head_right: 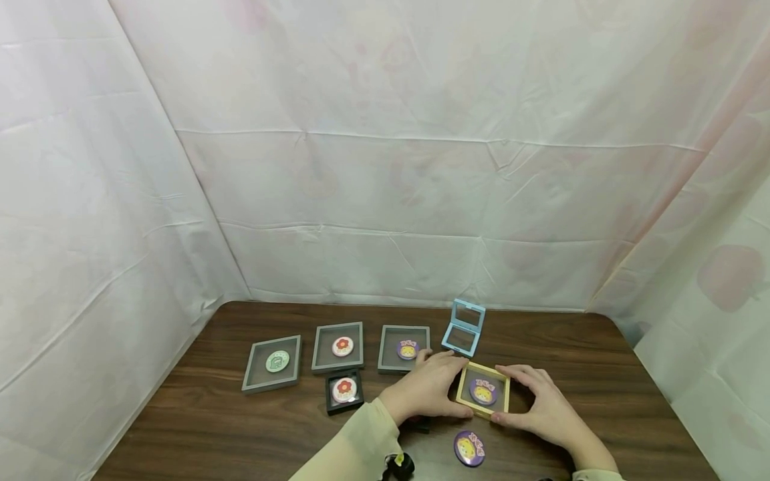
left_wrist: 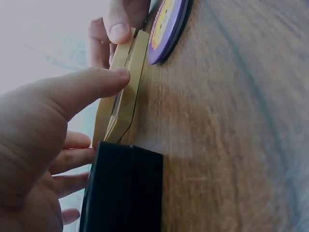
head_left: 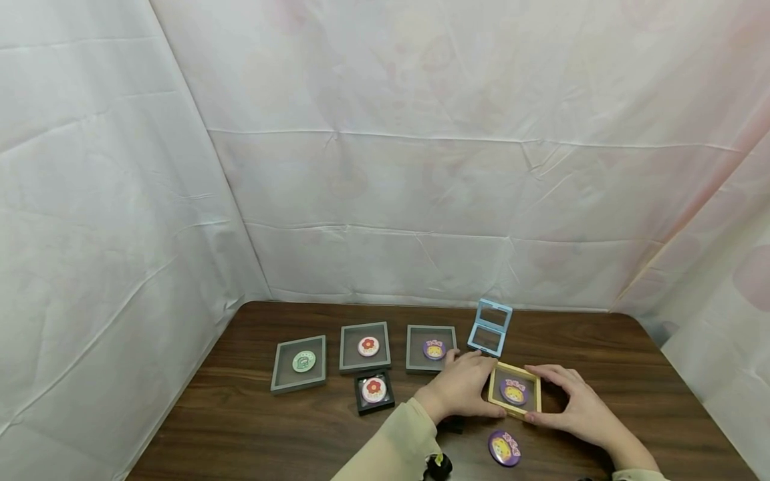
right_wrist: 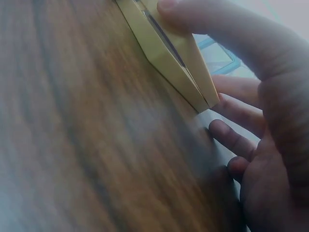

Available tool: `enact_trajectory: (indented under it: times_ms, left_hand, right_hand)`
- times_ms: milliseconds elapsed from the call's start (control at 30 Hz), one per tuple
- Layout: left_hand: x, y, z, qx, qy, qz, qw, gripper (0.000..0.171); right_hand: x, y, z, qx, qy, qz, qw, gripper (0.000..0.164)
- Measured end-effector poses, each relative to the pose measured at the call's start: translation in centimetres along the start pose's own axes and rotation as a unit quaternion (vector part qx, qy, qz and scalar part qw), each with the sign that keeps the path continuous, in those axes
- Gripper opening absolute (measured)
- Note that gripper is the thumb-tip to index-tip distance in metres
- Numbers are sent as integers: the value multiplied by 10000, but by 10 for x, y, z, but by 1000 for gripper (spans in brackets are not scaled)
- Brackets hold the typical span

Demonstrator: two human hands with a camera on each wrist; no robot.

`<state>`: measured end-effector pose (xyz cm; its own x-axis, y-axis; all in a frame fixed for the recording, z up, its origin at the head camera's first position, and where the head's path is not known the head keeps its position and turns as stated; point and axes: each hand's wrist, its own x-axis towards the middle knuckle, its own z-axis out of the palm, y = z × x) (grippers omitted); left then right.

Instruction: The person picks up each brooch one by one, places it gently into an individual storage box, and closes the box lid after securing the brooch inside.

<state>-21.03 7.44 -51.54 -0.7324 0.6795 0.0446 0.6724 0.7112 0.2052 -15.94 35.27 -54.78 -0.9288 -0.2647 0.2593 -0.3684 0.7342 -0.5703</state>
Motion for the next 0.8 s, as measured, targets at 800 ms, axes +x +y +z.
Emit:
enact_trajectory:
  times_ms: [800]
  left_hand:
    - [4,-9,-7,-418,-222,139,9988,97]
  right_hand:
    - [2,-4,-5,23,-244,211,9995,85]
